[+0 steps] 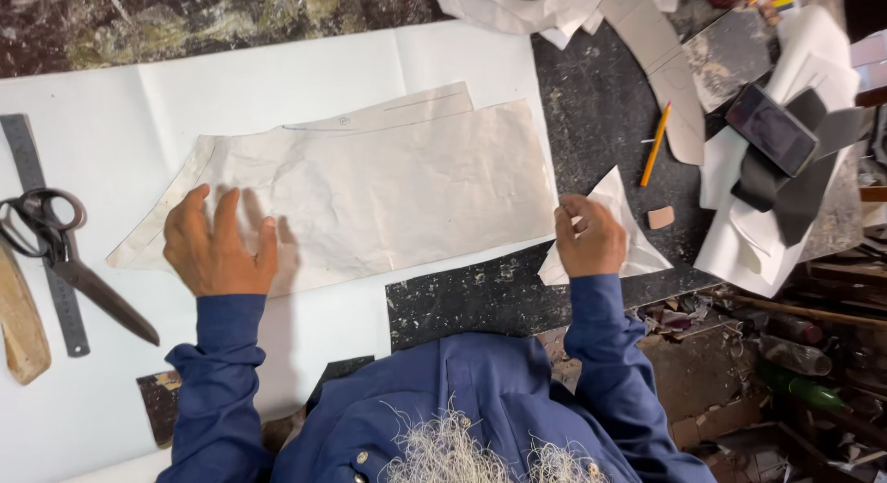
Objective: The person marks lines on several paper pattern pieces using a pencil and a stone weight to hold them in place. They move the patterns around the table, align them, and write on them while occasionally adjusting their position.
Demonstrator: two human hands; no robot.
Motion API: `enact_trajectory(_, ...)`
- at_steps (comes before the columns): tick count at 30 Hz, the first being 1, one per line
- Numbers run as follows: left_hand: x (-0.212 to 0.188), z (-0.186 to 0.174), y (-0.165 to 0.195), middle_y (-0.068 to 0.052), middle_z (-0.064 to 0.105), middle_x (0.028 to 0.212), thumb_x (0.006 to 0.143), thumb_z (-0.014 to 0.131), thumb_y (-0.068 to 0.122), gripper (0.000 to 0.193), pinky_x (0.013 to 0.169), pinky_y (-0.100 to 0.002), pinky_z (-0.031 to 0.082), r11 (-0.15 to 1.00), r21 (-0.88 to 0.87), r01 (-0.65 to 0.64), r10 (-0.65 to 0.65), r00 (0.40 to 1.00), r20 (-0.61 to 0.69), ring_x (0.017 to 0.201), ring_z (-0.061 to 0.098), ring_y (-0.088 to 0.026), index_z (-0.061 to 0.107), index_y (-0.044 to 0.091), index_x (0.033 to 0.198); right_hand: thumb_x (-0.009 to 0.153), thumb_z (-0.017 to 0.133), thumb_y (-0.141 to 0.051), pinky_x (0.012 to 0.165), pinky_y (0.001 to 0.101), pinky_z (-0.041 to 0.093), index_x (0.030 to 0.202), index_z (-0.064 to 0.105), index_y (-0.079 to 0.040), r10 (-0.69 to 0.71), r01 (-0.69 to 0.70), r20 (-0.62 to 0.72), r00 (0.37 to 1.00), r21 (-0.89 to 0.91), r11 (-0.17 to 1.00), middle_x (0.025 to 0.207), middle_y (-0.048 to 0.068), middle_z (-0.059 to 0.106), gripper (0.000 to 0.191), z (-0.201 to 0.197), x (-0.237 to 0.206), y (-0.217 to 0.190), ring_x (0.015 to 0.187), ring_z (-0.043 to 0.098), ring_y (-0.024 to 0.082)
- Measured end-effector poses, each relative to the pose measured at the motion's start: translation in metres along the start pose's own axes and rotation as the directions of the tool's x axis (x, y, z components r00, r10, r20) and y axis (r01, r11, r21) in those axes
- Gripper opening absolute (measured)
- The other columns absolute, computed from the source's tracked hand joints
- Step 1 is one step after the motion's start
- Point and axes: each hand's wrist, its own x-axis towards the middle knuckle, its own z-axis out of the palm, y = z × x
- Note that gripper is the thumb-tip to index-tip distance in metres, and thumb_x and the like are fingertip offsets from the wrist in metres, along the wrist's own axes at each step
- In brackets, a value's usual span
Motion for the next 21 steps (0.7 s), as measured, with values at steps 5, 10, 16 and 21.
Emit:
enact_trajectory(5,0.002,0.008,0.006,-0.02,0.045,0.149,0.088,0.081,0.044,0.062,0.104,-0.063,0.036,0.999,0.032,0.012,-0.013,0.999,0.045,0.138,0.039,-0.045,0.064,0.011,0.138,0.084,0.088,-0.04,0.072,0.0428,0.053,0.095,0.075,-0.01,0.054,-0.052,0.002,0.999,-0.247,0.967,0.095,0.008,0.067,0.035,0.018,0.01,0.001,0.083,0.066,0.026)
enact_trajectory(10,0.002,0.019,-0.013,-0.02,0.051,0.145,0.081,0.084,0.046,0.067,0.101,-0.062,0.042,1.0,-0.012,0.016,-0.016,1.0,0.022,0.134,0.045,-0.045,0.066,0.012,0.136,0.075,0.092,-0.055,0.076,0.0449,0.054,0.098,0.071,-0.006,0.027,0.002,0.093,0.995,-0.298,0.954,0.108,0.013,0.063,0.058,0.037,0.017,0.021,0.092,0.065,0.031)
enact_trajectory(16,0.01,-0.004,-0.091,-0.014,0.057,0.136,0.074,0.092,0.035,0.063,0.1,-0.048,0.047,0.953,-0.133,0.273,-0.258,0.958,0.122,0.123,0.053,-0.039,0.067,0.011,0.127,0.078,0.093,-0.056,0.085,0.0471,0.054,0.094,0.078,-0.008,-0.04,0.096,0.138,0.99,-0.425,0.9,0.113,0.015,0.069,0.053,0.054,0.017,0.055,0.101,0.066,0.032)
enact_trajectory(21,0.027,-0.025,-0.125,-0.019,0.051,0.124,0.062,0.097,0.03,0.077,0.093,-0.047,0.047,0.905,-0.051,0.423,-0.398,0.882,0.252,0.111,0.052,-0.039,0.062,0.007,0.126,0.082,0.092,-0.049,0.085,0.0424,0.055,0.094,0.076,-0.009,-0.087,0.151,0.156,0.984,-0.458,0.876,0.086,0.003,0.072,0.044,0.059,0.013,0.069,0.089,0.068,0.023)
